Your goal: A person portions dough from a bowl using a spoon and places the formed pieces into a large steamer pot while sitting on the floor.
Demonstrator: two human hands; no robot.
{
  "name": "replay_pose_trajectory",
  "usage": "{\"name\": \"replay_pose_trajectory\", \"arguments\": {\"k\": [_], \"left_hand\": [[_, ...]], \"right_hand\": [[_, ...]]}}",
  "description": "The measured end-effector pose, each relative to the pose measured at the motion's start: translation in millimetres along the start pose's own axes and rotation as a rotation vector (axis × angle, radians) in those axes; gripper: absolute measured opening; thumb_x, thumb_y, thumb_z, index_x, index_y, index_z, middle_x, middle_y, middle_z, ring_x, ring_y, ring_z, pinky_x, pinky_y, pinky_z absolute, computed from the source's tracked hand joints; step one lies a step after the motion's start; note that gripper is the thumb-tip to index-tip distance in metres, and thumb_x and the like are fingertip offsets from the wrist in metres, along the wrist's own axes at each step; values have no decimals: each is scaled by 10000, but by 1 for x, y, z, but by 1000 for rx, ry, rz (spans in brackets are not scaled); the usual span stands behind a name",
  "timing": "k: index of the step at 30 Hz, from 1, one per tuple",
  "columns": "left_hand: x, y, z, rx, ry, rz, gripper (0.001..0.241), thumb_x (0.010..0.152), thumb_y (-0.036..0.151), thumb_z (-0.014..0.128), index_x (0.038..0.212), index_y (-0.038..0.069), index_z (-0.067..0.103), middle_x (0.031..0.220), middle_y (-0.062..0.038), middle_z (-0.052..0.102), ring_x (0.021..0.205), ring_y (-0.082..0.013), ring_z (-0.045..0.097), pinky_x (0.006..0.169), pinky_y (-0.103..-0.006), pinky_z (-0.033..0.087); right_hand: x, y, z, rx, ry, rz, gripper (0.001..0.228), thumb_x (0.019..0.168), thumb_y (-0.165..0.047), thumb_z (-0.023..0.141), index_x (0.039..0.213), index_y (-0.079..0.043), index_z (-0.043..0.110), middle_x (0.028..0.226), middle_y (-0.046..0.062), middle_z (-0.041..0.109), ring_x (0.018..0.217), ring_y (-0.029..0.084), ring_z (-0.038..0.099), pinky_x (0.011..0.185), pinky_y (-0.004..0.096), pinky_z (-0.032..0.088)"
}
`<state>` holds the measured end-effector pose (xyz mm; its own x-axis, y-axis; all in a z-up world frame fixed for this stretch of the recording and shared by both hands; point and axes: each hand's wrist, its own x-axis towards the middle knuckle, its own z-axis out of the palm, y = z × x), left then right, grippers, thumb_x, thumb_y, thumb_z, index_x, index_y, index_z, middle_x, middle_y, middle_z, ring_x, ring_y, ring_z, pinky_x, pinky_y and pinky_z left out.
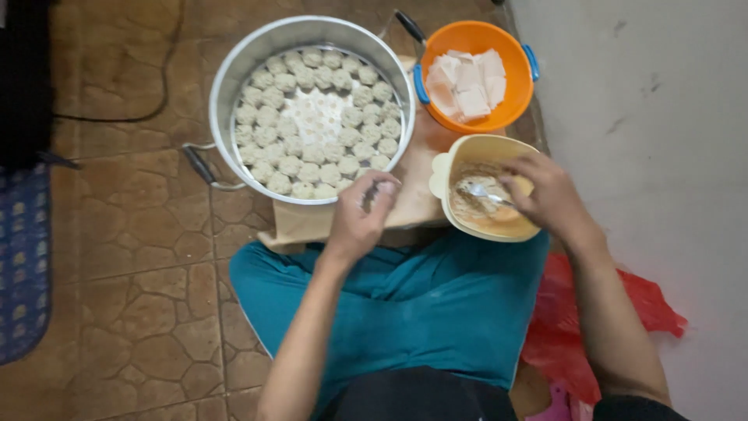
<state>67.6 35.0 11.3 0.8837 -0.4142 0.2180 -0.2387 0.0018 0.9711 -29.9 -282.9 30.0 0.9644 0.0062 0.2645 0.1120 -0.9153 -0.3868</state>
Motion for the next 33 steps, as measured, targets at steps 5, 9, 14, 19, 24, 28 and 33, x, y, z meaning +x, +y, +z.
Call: {"name": "replay_pose_trajectory", "arguments": {"k": [5, 9, 14, 19, 24, 28, 33], "left_hand": [[-35, -23, 61, -378, -126, -163, 147, 1013, 164, 590, 1062, 85, 704, 772, -65, 723, 775, -160, 690, 825, -375, 591], [-52, -45, 100, -713, -121, -249, 163, 1039, 157, 600, 1080, 14, 665, 806, -122, 694, 791, -183, 695, 901, -447, 613], [-59, -57, 122, -830, -98, -335, 165, 1053, 167, 577, 1083, 12, 626, 832, -95, 657, 819, -178, 689, 960, -468, 600], [-57, -72, 129, -893, -44, -415, 203, 1069, 181, 535, 1137, 3, 606, 891, -106, 670, 884, -198, 723, 937, -429, 621], [-52, -72, 131, -922, -41, -448, 211, 1105, 206, 446, 1181, 55, 572, 1125, -120, 725, 1041, -181, 718, 1003, -398, 585], [-51, -71, 131, -916, -52, -445, 215, 1110, 209, 419, 1195, 65, 555, 1175, -132, 721, 1074, -187, 710, 1008, -397, 574], [-52, -76, 133, -957, -48, -451, 228, 1113, 209, 401, 1203, 55, 544, 1197, -158, 707, 1090, -208, 706, 1000, -398, 579]], "right_hand": [[-30, 1, 20, -301, -168, -56, 337, 836, -189, 778, 1154, -82, 755, 1041, 187, 712, 992, 398, 702, 838, 470, 576], [-37, 18, 36, -459, -238, -23, 266, 824, -182, 757, 1089, -167, 745, 1013, 94, 703, 966, 300, 707, 815, 395, 573], [-29, 15, 25, -437, -355, 71, 165, 890, -127, 692, 1048, -139, 738, 949, 87, 710, 907, 281, 726, 747, 364, 595], [-20, 8, 15, -455, -395, 124, 254, 919, -93, 617, 1147, -144, 718, 921, 94, 693, 872, 291, 736, 691, 422, 613], [-11, 7, 17, -463, -328, 117, 256, 964, -126, 570, 1171, -162, 716, 945, 73, 685, 859, 291, 736, 653, 420, 610], [-19, 8, 26, -436, -315, 63, 256, 960, -127, 570, 1153, -185, 728, 931, 57, 684, 854, 276, 737, 667, 398, 606], [-33, 17, 26, -405, -320, -75, 277, 955, -150, 526, 1139, -215, 723, 958, 38, 674, 921, 270, 710, 696, 359, 593]]}}
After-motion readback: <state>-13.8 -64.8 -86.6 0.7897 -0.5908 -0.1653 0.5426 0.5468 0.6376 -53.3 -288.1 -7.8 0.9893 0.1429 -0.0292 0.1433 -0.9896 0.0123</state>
